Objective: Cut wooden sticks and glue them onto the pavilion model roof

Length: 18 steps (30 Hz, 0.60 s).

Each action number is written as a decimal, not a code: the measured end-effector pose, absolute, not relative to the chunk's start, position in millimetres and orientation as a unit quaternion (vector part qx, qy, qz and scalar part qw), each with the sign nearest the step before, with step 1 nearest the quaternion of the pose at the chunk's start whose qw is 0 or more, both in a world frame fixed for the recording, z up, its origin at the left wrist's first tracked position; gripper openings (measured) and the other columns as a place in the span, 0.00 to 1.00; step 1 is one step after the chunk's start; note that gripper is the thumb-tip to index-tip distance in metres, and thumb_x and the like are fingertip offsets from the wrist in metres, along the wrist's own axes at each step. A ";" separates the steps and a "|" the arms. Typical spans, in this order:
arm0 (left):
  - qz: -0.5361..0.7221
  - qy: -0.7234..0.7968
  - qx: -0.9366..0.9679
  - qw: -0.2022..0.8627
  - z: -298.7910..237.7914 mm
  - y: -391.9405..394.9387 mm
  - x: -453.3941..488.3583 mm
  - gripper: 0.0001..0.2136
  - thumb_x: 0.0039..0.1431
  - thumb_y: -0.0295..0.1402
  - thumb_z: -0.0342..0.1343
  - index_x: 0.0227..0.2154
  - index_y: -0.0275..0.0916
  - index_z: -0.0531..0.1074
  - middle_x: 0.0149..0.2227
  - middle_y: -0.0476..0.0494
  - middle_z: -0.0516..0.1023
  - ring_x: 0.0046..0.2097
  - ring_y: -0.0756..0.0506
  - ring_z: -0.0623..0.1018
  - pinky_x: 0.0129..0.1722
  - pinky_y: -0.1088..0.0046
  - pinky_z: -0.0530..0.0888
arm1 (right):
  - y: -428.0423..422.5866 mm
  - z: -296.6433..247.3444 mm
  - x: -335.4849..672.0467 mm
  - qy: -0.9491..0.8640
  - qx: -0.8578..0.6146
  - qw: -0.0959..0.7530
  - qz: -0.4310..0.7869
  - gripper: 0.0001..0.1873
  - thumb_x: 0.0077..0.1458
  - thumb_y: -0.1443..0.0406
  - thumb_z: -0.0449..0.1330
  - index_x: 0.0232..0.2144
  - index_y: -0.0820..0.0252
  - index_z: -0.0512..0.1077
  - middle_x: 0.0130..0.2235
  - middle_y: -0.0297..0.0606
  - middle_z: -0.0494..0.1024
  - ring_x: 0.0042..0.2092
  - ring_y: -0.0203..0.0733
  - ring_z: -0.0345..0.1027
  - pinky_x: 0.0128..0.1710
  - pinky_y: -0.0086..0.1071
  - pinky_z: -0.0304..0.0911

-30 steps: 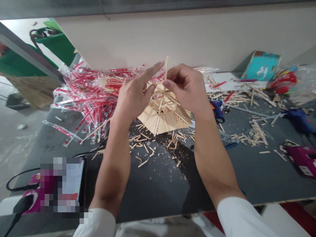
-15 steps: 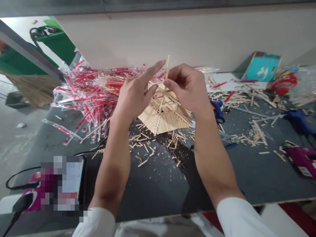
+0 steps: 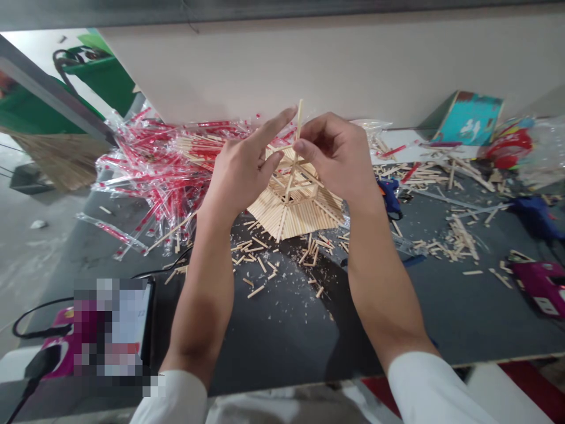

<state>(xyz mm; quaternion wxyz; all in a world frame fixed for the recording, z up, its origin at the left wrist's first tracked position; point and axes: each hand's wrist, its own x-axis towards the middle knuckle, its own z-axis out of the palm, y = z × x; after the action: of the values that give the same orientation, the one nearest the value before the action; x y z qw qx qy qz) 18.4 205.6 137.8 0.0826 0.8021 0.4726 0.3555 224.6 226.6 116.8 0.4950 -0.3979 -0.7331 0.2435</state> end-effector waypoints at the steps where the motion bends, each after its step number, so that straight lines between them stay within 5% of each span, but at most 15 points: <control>1: 0.355 0.472 0.803 0.080 137.7 205.5 18.4 0.26 0.64 0.37 0.55 0.65 0.48 0.69 0.23 0.51 0.69 0.27 0.46 0.67 0.38 0.69 0.70 | 226.8 116.4 224.6 -0.734 -0.396 0.496 0.243 0.28 0.59 0.35 0.58 0.39 0.51 0.74 0.38 0.40 0.78 0.47 0.51 0.75 0.46 0.50 0.77; 18: 0.337 0.471 0.815 0.029 137.7 201.3 22.5 0.23 0.67 0.35 0.53 0.64 0.50 0.71 0.28 0.47 0.77 0.32 0.45 0.75 0.38 0.68 0.70 | 225.2 118.3 224.3 -0.749 -0.394 0.480 0.232 0.22 0.61 0.41 0.62 0.39 0.51 0.73 0.38 0.39 0.77 0.45 0.50 0.74 0.44 0.48 0.77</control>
<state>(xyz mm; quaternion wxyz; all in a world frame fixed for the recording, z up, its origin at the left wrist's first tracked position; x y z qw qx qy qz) 22.5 201.3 137.7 0.0293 0.8145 0.4713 0.3371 224.3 225.2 118.3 0.4799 -0.3938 -0.7488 0.2323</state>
